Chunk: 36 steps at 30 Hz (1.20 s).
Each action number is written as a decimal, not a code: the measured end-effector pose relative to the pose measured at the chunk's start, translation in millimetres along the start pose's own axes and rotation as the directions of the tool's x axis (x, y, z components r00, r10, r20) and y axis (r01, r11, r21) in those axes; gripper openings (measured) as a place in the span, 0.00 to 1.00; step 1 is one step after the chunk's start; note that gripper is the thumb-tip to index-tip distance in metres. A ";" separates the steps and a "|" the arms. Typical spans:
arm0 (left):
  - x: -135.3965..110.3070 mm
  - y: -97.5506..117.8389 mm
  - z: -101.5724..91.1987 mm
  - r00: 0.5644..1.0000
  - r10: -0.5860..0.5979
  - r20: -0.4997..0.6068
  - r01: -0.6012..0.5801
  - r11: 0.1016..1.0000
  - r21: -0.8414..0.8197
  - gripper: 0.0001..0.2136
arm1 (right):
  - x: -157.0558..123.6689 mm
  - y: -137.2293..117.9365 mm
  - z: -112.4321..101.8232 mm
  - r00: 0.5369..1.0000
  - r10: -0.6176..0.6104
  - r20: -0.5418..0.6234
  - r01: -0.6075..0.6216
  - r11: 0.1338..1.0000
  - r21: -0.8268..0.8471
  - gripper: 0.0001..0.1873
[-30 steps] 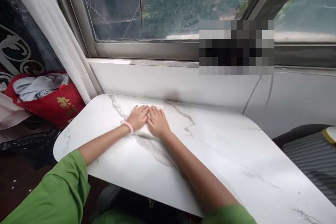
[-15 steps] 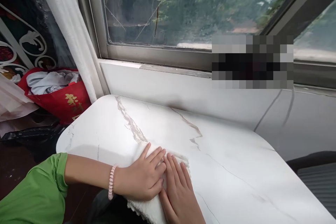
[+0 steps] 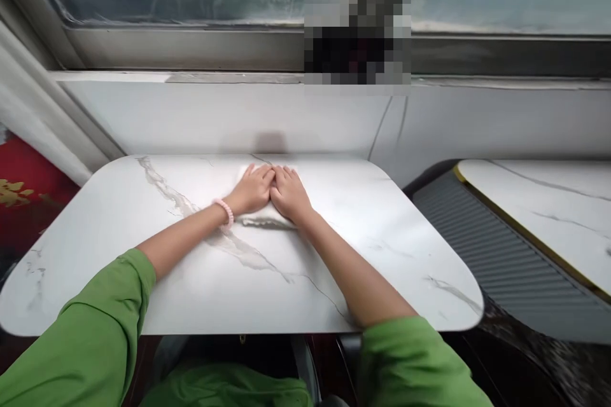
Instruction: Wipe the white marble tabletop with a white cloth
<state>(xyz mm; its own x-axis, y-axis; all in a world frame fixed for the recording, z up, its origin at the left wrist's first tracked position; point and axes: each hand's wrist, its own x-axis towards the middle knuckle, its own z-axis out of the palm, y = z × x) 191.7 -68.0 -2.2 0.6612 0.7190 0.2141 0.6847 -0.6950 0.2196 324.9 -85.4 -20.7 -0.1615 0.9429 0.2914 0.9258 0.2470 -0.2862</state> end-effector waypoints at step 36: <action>-57.6 108.4 4.7 0.997 0.069 0.029 -0.071 0.994 0.086 0.24 | -127.9 10.9 -50.5 0.997 -0.046 0.060 0.044 0.999 0.033 0.33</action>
<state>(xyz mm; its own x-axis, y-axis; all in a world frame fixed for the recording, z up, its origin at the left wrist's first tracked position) 229.2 -184.8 4.8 0.7152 0.6694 0.2008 0.6599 -0.7415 0.1213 373.0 -214.5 -15.0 -0.2238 0.9422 0.2493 0.9062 0.2953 -0.3027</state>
